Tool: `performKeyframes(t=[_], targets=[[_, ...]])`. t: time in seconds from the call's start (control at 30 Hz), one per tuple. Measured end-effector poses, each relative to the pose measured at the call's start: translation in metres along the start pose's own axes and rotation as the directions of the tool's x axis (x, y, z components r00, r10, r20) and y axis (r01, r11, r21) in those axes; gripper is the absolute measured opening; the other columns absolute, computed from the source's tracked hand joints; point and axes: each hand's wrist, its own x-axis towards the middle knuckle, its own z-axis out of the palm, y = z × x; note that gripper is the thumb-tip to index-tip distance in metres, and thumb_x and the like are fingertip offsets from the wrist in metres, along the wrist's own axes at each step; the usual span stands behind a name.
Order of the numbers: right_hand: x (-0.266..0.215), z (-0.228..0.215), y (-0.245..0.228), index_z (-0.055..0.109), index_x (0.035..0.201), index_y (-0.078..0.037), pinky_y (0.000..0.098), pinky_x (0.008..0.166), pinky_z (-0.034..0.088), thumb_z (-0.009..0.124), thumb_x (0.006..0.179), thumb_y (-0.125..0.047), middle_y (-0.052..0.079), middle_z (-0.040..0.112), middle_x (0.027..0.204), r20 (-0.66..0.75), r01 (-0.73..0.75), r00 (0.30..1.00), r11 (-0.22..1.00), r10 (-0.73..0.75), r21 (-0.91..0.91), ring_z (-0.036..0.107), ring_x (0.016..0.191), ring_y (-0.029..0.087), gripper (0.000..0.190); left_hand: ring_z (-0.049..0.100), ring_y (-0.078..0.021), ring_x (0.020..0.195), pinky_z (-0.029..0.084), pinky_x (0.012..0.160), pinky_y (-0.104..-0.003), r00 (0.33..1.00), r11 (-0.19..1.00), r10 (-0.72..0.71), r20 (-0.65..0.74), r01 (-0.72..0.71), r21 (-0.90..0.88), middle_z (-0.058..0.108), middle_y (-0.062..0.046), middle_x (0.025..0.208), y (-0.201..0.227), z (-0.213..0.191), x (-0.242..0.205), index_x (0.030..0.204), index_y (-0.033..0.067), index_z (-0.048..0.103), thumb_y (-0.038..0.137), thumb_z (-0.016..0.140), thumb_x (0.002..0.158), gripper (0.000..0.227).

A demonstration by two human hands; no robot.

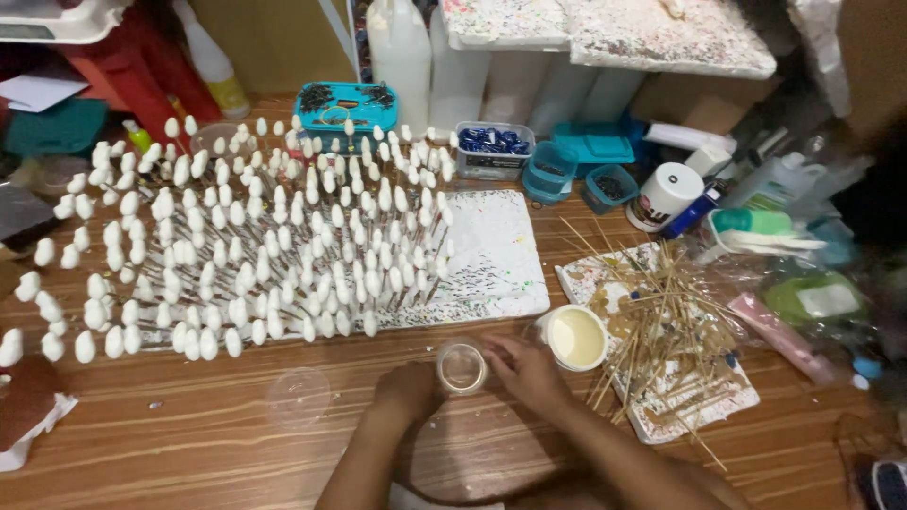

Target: Assembling and coating small lure components on sticks by dipping them in liquid and placing them on a rack

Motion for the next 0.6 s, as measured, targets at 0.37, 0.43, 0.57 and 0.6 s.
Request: performKeyframes(t=[0.37, 0.43, 0.57, 0.6], targets=[[-0.107, -0.080, 0.069, 0.078, 0.115, -0.022, 0.0245, 0.069, 0.061, 0.072, 0.088, -0.026, -0.002, 0.082, 0.108, -0.077, -0.320, 0.942, 0.943, 0.327, 0.087, 0.075, 0.076, 0.010, 0.028, 0.072, -0.0159, 0.088, 0.057, 0.082, -0.032, 0.989, 0.991, 0.008, 0.151, 0.012, -0.134, 0.077, -0.001, 0.104, 0.032, -0.051, -0.054, 0.134, 0.0259, 0.065, 0.031, 0.062, 0.098, 0.037], [-0.113, -0.095, 0.082, 0.080, 0.113, -0.022, 0.0225, 0.064, 0.060, 0.074, 0.087, -0.024, 0.000, 0.084, 0.101, -0.096, -0.407, 0.900, 0.899, 0.425, 0.162, 0.074, 0.071, 0.009, 0.027, 0.073, -0.0169, 0.094, 0.058, 0.087, -0.034, 0.985, 0.998, -0.006, 0.174, 0.017, -0.064, 0.077, -0.001, 0.109, 0.024, -0.040, -0.050, 0.135, 0.0274, 0.062, 0.032, 0.061, 0.100, 0.036], [-0.110, -0.112, 0.121, 0.083, 0.105, -0.019, 0.0259, 0.066, 0.055, 0.072, 0.088, -0.024, 0.000, 0.081, 0.083, -0.123, -0.515, 0.837, 0.843, 0.534, 0.155, 0.066, 0.064, 0.012, 0.021, 0.069, -0.0256, 0.118, 0.056, 0.100, -0.039, 0.992, 0.986, 0.089, -0.087, -0.101, -0.136, 0.068, -0.004, 0.135, 0.012, -0.021, -0.048, 0.141, 0.0248, 0.059, 0.032, 0.060, 0.095, 0.047], [-0.108, -0.112, 0.137, 0.084, 0.102, -0.016, 0.0259, 0.063, 0.053, 0.072, 0.086, -0.022, 0.000, 0.080, 0.079, -0.149, -0.519, 0.825, 0.835, 0.545, 0.181, 0.066, 0.062, 0.012, 0.021, 0.071, -0.0254, 0.117, 0.058, 0.098, -0.039, 0.987, 0.989, 0.112, -0.112, -0.121, -0.080, 0.070, -0.005, 0.132, 0.014, -0.022, -0.050, 0.140, 0.0211, 0.059, 0.030, 0.066, 0.093, 0.048]])
